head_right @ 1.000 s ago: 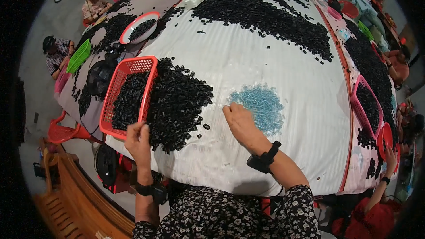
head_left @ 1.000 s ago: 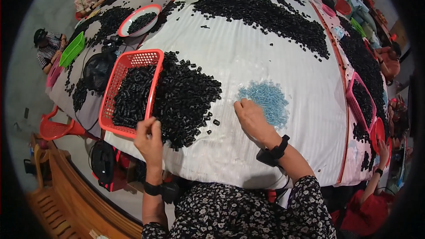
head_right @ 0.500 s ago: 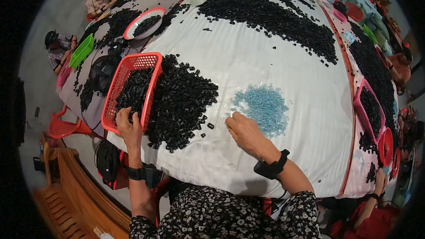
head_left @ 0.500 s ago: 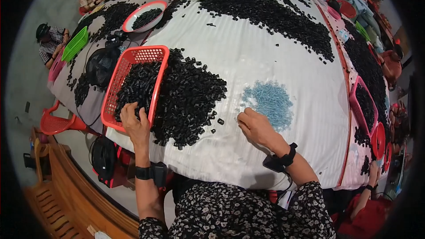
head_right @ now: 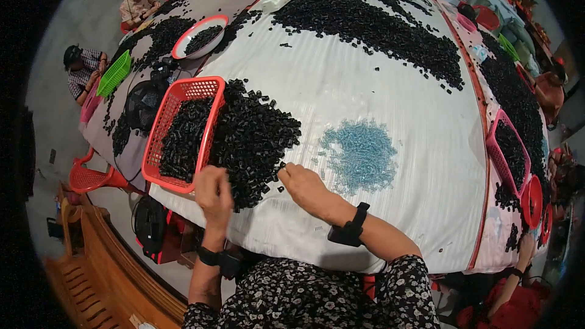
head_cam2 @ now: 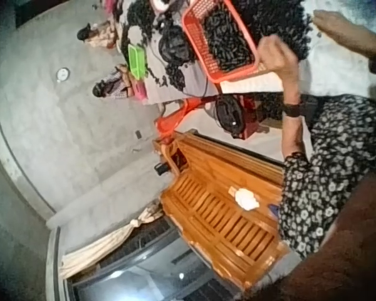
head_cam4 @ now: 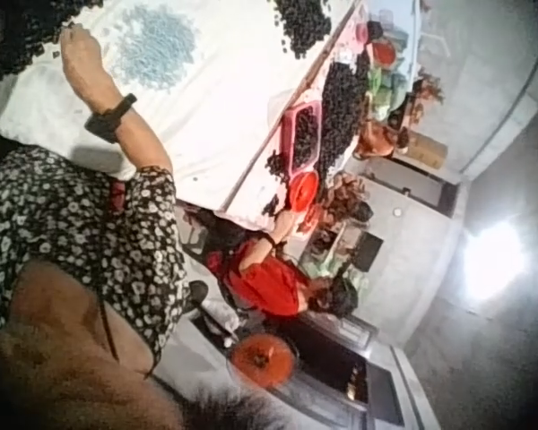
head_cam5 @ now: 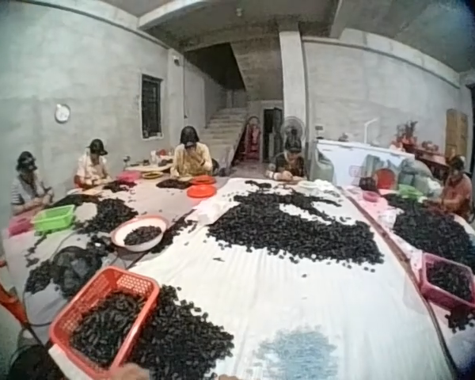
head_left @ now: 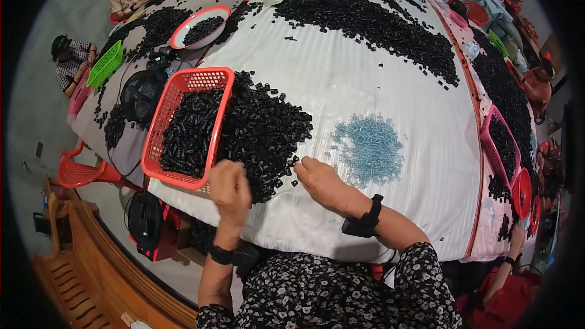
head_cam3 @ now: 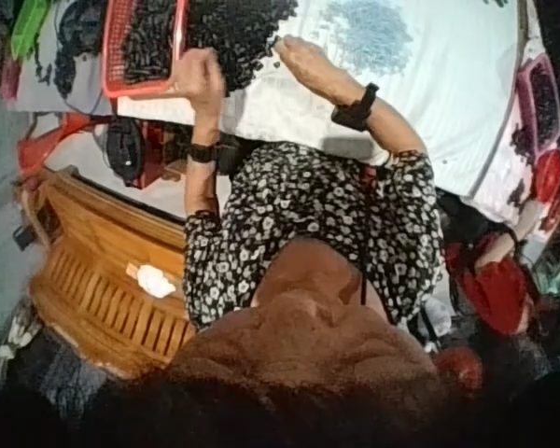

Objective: Sorting black shoe components on a large table.

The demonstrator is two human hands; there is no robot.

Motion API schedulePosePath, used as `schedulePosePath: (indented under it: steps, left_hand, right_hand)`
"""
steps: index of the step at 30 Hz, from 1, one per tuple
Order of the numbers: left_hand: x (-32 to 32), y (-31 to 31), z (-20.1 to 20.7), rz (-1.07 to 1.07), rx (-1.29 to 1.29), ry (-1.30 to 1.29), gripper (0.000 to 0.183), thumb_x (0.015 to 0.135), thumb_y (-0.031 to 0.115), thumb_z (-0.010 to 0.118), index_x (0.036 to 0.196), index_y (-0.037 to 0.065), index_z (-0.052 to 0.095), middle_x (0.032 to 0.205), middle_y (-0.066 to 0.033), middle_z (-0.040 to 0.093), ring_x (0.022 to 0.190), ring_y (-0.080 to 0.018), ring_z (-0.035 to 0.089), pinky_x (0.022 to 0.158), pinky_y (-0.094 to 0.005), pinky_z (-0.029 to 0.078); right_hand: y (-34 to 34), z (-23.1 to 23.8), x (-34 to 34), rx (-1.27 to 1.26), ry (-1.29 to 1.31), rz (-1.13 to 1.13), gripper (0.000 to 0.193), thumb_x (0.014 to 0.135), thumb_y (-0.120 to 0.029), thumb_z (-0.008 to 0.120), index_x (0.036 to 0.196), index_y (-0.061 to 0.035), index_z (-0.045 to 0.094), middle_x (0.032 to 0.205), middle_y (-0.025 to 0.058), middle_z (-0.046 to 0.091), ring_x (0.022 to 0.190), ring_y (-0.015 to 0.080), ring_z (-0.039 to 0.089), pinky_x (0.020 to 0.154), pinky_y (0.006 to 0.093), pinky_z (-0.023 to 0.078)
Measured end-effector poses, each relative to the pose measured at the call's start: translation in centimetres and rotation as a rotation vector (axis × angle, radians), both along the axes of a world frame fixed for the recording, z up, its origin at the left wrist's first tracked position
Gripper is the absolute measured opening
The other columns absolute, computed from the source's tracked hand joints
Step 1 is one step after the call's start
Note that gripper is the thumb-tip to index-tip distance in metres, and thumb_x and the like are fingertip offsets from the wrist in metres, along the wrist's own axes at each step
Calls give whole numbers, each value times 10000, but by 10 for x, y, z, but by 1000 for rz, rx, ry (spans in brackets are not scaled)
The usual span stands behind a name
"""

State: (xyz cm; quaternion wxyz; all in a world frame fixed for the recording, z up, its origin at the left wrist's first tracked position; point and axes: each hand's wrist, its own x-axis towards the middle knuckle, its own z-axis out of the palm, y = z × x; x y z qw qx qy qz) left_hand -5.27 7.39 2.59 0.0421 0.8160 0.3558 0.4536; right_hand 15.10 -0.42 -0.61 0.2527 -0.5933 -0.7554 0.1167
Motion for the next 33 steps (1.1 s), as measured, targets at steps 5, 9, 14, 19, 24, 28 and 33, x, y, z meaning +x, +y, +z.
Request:
schedulePosePath:
  steps: [5, 9, 14, 19, 24, 28, 33]
  left_hand:
    - [27, -36, -23, -235, -192, 21, 183, 704, -87, 626, 863, -14, 573, 843, -129, 565, 767, -298, 541, 650, -359, 448]
    - [20, -39, -26, -224, -279, 31, 170, 718, -96, 604, 868, -19, 587, 843, -134, 584, 763, -286, 552, 656, -351, 451]
    - [14, -41, -28, -195, -290, 50, 165, 721, -97, 599, 864, -17, 578, 835, -134, 588, 768, -288, 557, 665, -354, 450]
    - [9, -43, -29, -183, -318, 67, 158, 727, -95, 596, 862, -16, 576, 829, -134, 592, 770, -289, 563, 680, -349, 450]
    - [4, -45, -22, -155, -319, 63, 148, 729, -89, 598, 860, -20, 583, 815, -140, 594, 766, -289, 566, 683, -349, 454]
    - [-5, -46, -24, -121, -346, 56, 136, 733, -82, 601, 854, -21, 586, 820, -144, 595, 770, -293, 567, 685, -353, 456]
    - [-10, -47, -25, -103, -357, 40, 139, 733, -80, 605, 858, -22, 586, 828, -148, 596, 775, -293, 569, 690, -351, 457]
  right_hand:
    - [-15, 3, 4, -74, 188, -45, 96, 837, -69, 532, 917, -25, 505, 844, 155, 486, 757, 347, 530, 630, 411, 450]
    - [-5, 7, 34, 55, 116, -203, 102, 826, -68, 555, 911, -38, 506, 833, 148, 479, 753, 348, 526, 635, 415, 442]
    - [17, 6, 45, 74, 2, -242, 86, 779, -17, 522, 854, -16, 480, 812, 149, 461, 759, 329, 515, 638, 416, 435]
    - [38, -5, 27, 174, -69, -131, 103, 750, 15, 501, 845, -20, 487, 823, 136, 475, 779, 299, 529, 655, 386, 459]
    - [54, -17, 26, 138, -122, -182, 90, 751, 10, 493, 837, -16, 494, 834, 138, 496, 789, 300, 548, 655, 381, 469]
    - [34, -2, 26, 20, -234, -194, 113, 751, -15, 511, 864, -12, 504, 845, 149, 511, 788, 312, 560, 651, 397, 473]
    - [-2, 31, 5, -128, 120, 41, 96, 792, -62, 540, 853, 1, 501, 830, 165, 492, 776, 333, 549, 658, 427, 464]
